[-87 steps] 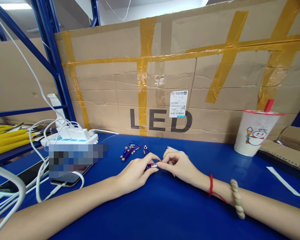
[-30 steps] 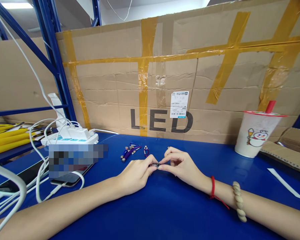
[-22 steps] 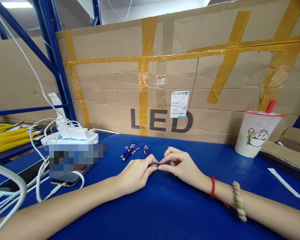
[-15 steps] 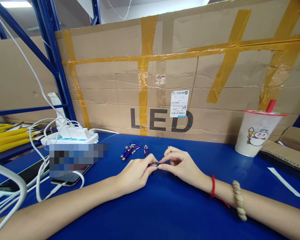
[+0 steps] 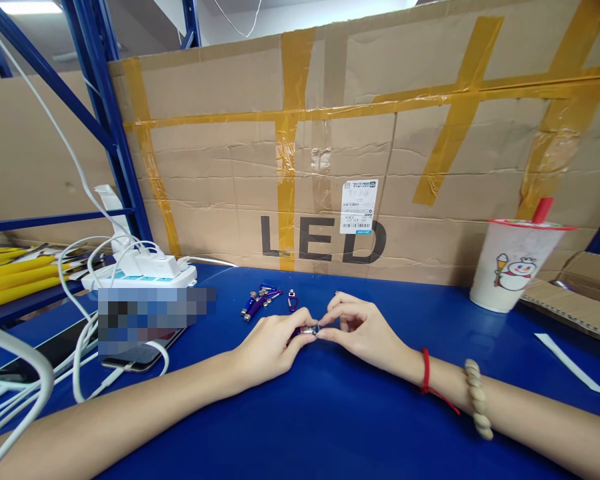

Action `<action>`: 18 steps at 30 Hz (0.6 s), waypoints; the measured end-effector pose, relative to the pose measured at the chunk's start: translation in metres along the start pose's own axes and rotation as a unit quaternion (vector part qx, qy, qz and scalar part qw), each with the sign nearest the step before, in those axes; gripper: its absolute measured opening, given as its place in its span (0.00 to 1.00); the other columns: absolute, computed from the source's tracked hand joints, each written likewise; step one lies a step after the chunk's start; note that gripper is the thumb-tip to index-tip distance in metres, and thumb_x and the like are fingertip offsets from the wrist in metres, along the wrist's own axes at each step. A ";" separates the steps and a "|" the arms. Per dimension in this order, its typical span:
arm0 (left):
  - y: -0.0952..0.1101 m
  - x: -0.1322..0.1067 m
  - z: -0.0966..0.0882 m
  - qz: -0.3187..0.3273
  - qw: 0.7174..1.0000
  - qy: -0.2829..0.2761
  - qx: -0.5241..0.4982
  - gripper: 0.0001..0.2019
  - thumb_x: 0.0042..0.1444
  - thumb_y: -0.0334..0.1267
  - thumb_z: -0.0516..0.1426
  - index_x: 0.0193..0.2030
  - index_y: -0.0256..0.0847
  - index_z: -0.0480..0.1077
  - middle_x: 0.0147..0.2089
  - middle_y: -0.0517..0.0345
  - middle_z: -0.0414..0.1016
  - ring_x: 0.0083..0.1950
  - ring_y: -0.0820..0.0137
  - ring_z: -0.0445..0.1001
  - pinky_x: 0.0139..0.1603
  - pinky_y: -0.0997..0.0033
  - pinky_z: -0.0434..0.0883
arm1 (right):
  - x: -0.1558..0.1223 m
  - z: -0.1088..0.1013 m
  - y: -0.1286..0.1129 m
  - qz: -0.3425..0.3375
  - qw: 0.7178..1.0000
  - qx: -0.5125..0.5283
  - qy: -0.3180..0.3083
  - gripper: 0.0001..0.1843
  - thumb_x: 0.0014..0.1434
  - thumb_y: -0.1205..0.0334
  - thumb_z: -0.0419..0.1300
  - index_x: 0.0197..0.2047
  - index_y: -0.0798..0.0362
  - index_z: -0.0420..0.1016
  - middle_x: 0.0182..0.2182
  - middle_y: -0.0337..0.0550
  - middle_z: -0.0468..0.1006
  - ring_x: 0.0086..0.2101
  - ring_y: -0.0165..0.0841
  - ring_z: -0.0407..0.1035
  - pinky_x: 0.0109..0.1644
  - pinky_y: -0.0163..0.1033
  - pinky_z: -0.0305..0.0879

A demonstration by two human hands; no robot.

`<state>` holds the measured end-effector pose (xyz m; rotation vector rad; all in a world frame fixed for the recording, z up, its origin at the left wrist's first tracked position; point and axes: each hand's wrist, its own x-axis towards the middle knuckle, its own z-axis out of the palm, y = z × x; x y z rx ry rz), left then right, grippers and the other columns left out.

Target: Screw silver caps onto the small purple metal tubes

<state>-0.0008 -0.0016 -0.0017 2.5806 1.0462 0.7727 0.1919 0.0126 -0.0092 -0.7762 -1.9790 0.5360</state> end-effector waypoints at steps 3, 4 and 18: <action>0.000 0.000 0.000 0.004 1.000 0.008 0.003 0.03 0.59 0.36 0.48 0.35 0.42 0.60 0.36 0.62 0.73 0.33 0.71 0.72 0.31 0.76 0.63 | 0.000 0.001 0.000 -0.011 1.000 -0.003 0.008 0.09 0.48 0.58 0.65 0.27 0.55 0.76 0.28 0.39 0.67 0.20 0.20 0.54 0.22 0.30 0.52; 0.000 0.000 0.000 0.005 1.000 0.010 0.003 0.03 0.59 0.36 0.49 0.35 0.42 0.60 0.36 0.62 0.73 0.32 0.72 0.72 0.31 0.77 0.62 | 0.000 0.001 0.000 -0.014 1.000 -0.004 0.010 0.08 0.48 0.58 0.65 0.27 0.55 0.75 0.28 0.39 0.67 0.20 0.20 0.54 0.21 0.30 0.52; 0.000 0.001 0.002 -0.012 1.000 0.010 0.003 0.02 0.59 0.36 0.49 0.36 0.42 0.60 0.35 0.62 0.72 0.33 0.71 0.71 0.31 0.76 0.62 | 0.000 0.003 0.001 -0.009 1.000 -0.016 0.002 0.09 0.51 0.58 0.63 0.28 0.56 0.73 0.29 0.39 0.68 0.18 0.18 0.54 0.19 0.29 0.52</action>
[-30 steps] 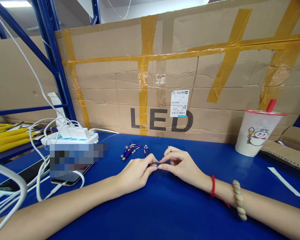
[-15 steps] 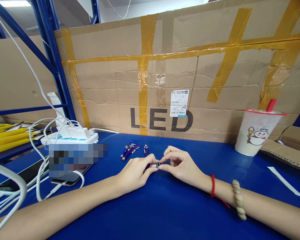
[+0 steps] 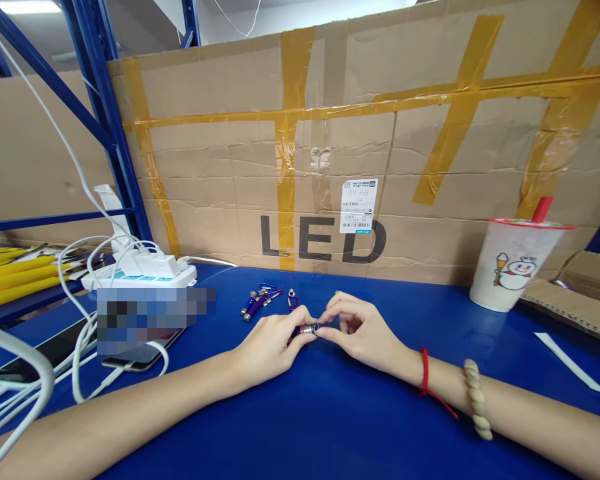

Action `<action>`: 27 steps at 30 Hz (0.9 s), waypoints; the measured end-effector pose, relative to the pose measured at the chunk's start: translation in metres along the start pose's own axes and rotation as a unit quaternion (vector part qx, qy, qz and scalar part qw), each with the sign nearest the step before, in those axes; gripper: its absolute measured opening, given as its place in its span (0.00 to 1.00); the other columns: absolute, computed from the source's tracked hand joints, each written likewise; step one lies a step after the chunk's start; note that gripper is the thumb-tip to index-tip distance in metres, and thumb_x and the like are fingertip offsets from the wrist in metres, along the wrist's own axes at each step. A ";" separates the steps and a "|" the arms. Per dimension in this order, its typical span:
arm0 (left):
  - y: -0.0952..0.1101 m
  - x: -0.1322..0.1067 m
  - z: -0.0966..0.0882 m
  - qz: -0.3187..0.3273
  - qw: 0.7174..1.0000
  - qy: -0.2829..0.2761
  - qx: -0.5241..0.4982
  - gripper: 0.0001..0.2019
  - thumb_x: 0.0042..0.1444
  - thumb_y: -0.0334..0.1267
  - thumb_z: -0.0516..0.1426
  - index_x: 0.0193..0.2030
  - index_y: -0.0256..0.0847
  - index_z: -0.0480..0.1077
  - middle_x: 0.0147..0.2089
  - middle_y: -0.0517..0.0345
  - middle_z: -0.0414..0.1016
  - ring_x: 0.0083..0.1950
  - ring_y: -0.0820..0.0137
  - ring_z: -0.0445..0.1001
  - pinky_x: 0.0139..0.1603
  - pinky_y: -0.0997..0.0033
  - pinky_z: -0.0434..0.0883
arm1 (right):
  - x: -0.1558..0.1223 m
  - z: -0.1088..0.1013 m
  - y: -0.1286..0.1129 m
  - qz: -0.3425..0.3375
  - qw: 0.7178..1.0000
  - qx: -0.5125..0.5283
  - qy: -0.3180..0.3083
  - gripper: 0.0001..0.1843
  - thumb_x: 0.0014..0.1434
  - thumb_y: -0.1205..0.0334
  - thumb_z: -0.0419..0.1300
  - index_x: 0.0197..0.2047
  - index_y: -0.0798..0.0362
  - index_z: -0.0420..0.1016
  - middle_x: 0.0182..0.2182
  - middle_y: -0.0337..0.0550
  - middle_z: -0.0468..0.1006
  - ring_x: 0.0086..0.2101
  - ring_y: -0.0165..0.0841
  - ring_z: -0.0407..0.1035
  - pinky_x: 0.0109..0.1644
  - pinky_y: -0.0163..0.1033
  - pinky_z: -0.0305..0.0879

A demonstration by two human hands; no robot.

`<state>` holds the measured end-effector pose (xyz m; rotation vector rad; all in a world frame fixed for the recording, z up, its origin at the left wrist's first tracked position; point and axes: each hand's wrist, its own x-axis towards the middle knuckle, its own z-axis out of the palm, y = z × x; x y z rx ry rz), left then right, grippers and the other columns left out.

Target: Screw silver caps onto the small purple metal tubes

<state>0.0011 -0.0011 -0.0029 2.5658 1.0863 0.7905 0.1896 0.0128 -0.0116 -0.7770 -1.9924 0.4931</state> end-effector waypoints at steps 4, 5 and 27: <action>0.000 0.000 0.001 -0.004 1.000 -0.003 -0.004 0.03 0.60 0.37 0.48 0.38 0.42 0.60 0.36 0.62 0.72 0.35 0.70 0.71 0.33 0.75 0.62 | 0.000 0.000 0.001 0.018 1.000 0.010 -0.012 0.10 0.52 0.57 0.62 0.29 0.57 0.71 0.30 0.39 0.67 0.17 0.18 0.54 0.20 0.29 0.52; 0.000 0.000 0.001 -0.009 1.000 -0.004 -0.004 0.03 0.60 0.37 0.48 0.38 0.43 0.60 0.36 0.62 0.72 0.35 0.70 0.71 0.33 0.75 0.62 | 0.000 0.000 0.001 0.021 1.000 0.009 -0.013 0.10 0.52 0.57 0.61 0.30 0.57 0.71 0.30 0.39 0.67 0.17 0.18 0.54 0.20 0.29 0.53; -0.001 0.001 -0.001 -0.030 0.999 -0.005 -0.018 0.09 0.62 0.41 0.45 0.45 0.44 0.60 0.33 0.62 0.69 0.35 0.71 0.70 0.36 0.74 0.63 | 0.001 0.001 0.000 0.070 0.997 0.033 -0.006 0.12 0.52 0.54 0.61 0.34 0.55 0.72 0.30 0.38 0.66 0.18 0.18 0.54 0.20 0.27 0.54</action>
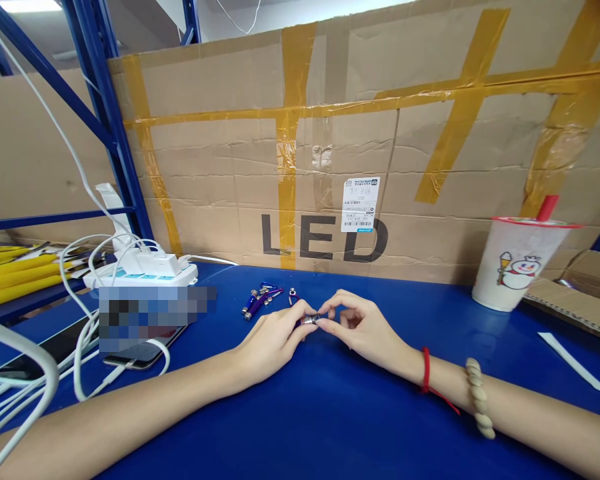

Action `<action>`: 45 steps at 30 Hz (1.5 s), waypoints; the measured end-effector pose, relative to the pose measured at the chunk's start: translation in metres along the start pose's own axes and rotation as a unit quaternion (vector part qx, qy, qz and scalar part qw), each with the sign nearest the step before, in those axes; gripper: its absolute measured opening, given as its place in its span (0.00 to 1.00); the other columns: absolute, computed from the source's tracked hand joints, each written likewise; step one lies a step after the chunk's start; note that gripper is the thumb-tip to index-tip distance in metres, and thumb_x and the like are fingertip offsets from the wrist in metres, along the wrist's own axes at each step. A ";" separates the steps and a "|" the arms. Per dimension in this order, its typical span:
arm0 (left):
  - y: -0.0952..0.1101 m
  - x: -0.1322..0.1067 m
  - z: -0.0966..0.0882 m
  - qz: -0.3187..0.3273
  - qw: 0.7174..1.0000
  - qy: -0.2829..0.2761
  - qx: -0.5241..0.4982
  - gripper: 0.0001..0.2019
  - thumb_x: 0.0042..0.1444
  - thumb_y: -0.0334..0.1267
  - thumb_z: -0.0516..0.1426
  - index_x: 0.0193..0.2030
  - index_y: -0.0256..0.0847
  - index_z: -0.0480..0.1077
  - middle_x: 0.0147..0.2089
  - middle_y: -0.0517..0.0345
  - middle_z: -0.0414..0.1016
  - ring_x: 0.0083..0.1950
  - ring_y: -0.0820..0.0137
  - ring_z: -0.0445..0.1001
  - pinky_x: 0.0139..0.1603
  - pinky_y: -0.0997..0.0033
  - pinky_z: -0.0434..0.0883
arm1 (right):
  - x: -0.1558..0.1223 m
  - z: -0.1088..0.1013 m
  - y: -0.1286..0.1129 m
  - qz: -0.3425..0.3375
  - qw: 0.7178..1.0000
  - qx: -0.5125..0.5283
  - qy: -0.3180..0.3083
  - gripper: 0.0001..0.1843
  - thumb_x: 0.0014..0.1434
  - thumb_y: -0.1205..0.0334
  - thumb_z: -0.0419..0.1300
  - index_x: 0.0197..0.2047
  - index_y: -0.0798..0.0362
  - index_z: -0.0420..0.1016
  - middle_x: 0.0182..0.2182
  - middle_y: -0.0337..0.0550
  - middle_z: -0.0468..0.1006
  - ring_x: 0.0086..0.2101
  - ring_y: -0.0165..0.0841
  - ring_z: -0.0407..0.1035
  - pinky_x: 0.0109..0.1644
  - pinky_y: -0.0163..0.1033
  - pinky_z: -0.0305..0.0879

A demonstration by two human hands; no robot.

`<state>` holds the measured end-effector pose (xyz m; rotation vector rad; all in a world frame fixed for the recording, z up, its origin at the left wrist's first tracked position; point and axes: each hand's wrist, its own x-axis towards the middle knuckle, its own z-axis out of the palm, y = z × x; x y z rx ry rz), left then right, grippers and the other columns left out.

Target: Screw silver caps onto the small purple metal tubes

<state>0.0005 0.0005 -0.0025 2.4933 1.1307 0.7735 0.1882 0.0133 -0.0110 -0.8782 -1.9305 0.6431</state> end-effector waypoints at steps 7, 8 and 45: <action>0.002 0.000 -0.002 0.000 1.000 -0.011 0.016 0.12 0.64 0.41 0.40 0.45 0.44 0.61 0.29 0.63 0.66 0.32 0.73 0.67 0.34 0.76 0.62 | 0.001 0.000 0.000 -0.006 1.000 0.006 0.014 0.12 0.52 0.54 0.62 0.31 0.56 0.73 0.30 0.39 0.68 0.19 0.19 0.54 0.20 0.29 0.53; 0.002 0.000 -0.002 0.001 1.000 -0.015 0.015 0.12 0.64 0.41 0.40 0.45 0.44 0.61 0.30 0.63 0.66 0.32 0.73 0.67 0.34 0.75 0.62 | 0.001 0.000 0.000 -0.007 1.000 0.007 0.016 0.12 0.51 0.54 0.62 0.30 0.56 0.73 0.29 0.39 0.68 0.19 0.19 0.54 0.20 0.29 0.53; 0.003 0.001 -0.001 0.001 1.000 -0.031 0.008 0.10 0.62 0.36 0.41 0.40 0.41 0.61 0.29 0.62 0.66 0.30 0.73 0.66 0.33 0.75 0.62 | 0.002 -0.002 0.004 -0.034 0.999 -0.019 0.031 0.15 0.48 0.50 0.64 0.29 0.54 0.77 0.28 0.41 0.68 0.20 0.21 0.56 0.22 0.30 0.56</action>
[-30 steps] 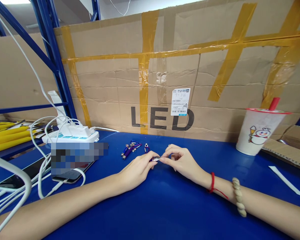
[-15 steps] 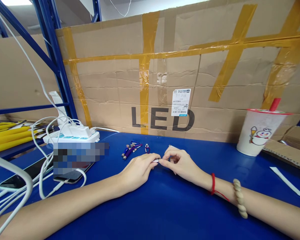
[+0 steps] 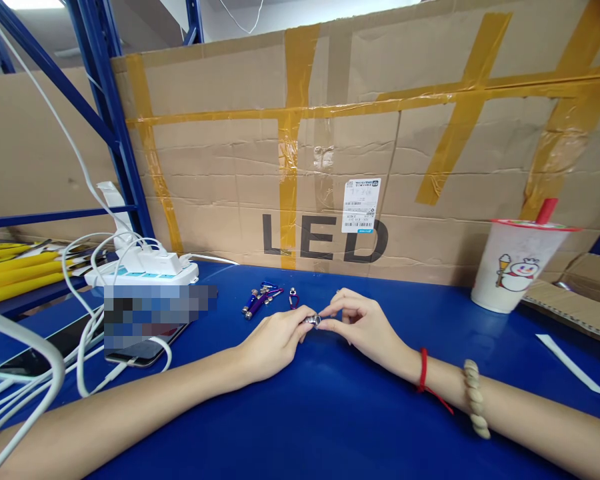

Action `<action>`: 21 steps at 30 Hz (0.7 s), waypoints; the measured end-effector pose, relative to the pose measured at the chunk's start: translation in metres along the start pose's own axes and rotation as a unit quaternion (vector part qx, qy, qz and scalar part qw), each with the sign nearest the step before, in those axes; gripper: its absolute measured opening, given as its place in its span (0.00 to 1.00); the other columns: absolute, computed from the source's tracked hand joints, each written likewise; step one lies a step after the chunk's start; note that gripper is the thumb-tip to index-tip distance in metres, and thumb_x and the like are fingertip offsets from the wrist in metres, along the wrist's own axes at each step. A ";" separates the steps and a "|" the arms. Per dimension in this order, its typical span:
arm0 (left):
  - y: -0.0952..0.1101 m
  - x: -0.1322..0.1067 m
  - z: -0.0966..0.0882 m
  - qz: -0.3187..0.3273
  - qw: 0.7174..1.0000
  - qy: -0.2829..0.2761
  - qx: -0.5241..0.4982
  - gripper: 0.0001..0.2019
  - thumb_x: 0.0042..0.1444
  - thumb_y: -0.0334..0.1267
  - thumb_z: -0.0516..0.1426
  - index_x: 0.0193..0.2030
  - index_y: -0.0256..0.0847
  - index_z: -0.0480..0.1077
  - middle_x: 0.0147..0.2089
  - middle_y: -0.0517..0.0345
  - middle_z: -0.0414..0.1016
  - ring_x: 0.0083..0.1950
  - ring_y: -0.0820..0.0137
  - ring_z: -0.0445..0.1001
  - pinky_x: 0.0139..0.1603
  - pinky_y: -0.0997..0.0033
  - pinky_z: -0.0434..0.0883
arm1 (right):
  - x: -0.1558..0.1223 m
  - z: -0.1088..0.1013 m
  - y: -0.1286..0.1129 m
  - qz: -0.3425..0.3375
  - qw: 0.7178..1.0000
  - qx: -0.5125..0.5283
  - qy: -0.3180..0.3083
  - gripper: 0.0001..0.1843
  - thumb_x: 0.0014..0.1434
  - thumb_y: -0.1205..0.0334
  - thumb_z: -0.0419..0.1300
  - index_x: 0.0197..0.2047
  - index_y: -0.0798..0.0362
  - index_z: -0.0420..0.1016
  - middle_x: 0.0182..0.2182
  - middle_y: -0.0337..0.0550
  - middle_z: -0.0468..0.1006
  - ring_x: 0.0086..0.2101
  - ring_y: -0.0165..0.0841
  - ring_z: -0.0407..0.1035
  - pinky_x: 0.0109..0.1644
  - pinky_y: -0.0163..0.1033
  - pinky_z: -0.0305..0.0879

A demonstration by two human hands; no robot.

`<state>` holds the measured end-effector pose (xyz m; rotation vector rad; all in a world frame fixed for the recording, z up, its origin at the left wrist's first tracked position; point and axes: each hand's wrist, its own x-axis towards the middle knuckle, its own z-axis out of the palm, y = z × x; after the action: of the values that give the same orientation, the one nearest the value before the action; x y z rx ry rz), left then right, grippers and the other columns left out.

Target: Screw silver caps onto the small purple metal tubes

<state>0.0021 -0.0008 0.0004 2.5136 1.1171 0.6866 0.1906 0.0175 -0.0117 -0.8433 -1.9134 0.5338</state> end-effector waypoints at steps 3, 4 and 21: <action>-0.003 -0.001 0.000 0.011 0.999 -0.021 -0.029 0.08 0.62 0.36 0.42 0.39 0.41 0.59 0.29 0.62 0.65 0.30 0.73 0.65 0.34 0.75 0.62 | -0.001 -0.001 -0.001 -0.024 0.999 -0.022 -0.002 0.15 0.49 0.49 0.64 0.26 0.54 0.77 0.25 0.40 0.67 0.23 0.24 0.57 0.25 0.31 0.55; -0.004 -0.001 0.000 0.014 0.999 -0.026 -0.034 0.08 0.62 0.37 0.42 0.39 0.41 0.59 0.29 0.62 0.65 0.30 0.73 0.66 0.34 0.75 0.62 | -0.001 -0.001 -0.002 -0.031 0.999 -0.026 -0.005 0.15 0.49 0.49 0.63 0.26 0.54 0.76 0.24 0.40 0.67 0.23 0.25 0.57 0.25 0.31 0.55; -0.006 -0.002 0.001 0.062 0.997 -0.040 -0.024 0.06 0.61 0.35 0.46 0.42 0.42 0.60 0.41 0.59 0.71 0.40 0.70 0.71 0.39 0.75 0.65 | -0.006 0.003 -0.006 0.023 0.994 0.028 -0.102 0.21 0.52 0.49 0.58 0.20 0.55 0.57 0.24 0.39 0.64 0.22 0.24 0.57 0.23 0.31 0.53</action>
<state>-0.0022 0.0014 -0.0041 2.5628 0.9126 0.6317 0.1878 0.0092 -0.0125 -0.8236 -2.0568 0.7217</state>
